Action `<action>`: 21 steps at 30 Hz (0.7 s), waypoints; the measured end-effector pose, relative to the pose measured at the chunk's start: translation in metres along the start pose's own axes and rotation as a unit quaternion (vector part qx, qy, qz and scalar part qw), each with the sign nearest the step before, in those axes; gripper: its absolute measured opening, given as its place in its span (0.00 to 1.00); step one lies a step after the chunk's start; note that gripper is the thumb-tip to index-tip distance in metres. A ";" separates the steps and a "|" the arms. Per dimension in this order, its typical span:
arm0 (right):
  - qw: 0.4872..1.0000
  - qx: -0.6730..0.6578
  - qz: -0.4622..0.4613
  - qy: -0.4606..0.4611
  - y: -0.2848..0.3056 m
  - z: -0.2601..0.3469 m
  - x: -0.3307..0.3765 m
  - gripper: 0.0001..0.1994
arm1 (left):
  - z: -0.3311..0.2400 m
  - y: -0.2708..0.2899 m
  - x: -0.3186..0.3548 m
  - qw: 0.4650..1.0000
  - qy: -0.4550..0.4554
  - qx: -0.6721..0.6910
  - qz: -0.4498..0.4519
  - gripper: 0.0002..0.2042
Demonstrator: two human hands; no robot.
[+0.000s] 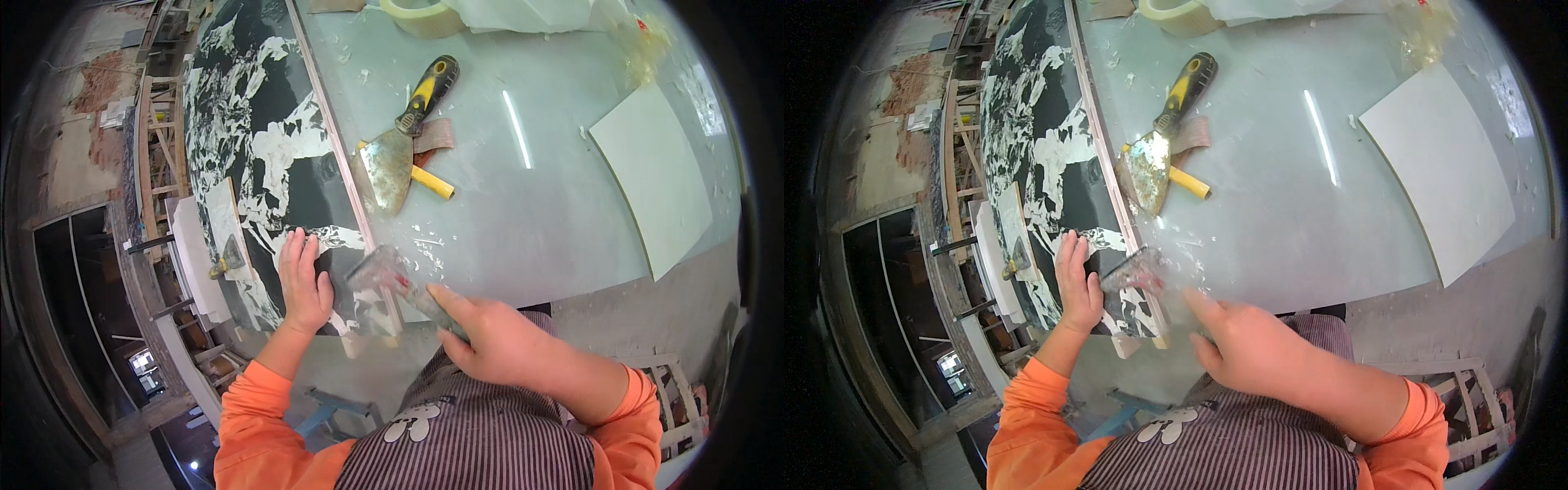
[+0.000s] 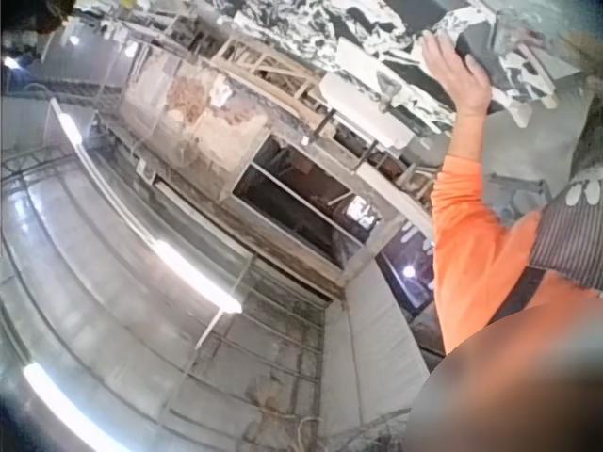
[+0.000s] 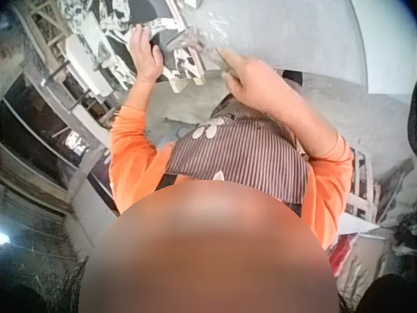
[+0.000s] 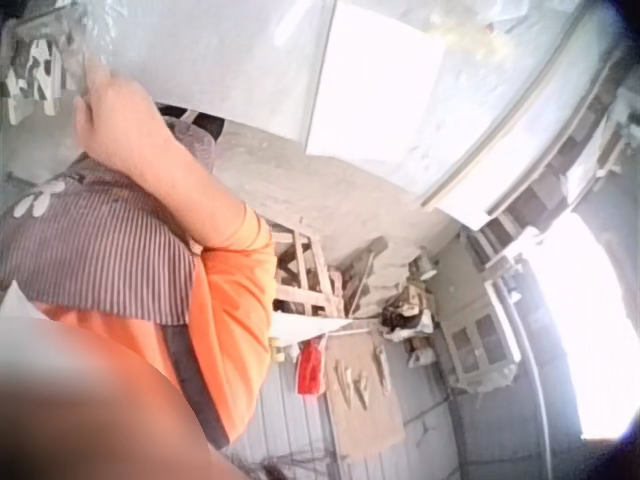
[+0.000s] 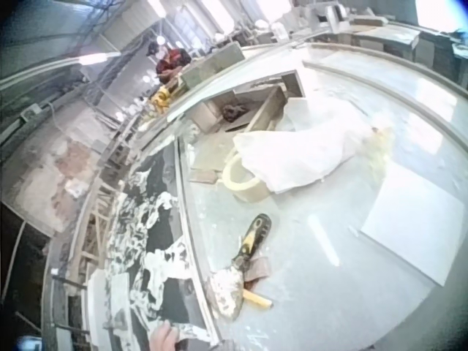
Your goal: The person uses a flashlight to inspect a workbench, then scrapes a white residue from a large flat panel using a scraper. The person moves around the workshop and continues scraping the panel surface.
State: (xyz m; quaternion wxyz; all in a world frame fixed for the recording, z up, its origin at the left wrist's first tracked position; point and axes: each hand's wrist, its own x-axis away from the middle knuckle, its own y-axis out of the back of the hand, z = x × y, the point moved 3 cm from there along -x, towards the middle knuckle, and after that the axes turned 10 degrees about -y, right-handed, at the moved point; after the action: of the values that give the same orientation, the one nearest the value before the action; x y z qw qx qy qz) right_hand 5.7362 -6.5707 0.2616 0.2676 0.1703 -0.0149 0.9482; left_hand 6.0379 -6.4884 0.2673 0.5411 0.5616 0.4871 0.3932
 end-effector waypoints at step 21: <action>0.998 0.010 -0.069 -0.013 0.046 0.039 -0.107 0.24 | 0.015 -0.005 -0.059 0.999 0.038 -0.010 0.000 0.32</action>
State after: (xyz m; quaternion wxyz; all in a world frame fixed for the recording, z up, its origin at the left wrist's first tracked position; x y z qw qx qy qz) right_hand 5.8104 -6.6687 0.2656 0.3303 0.1855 0.0032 0.9255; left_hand 6.0392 -6.5492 0.2656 0.5275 0.5408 0.5033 0.4195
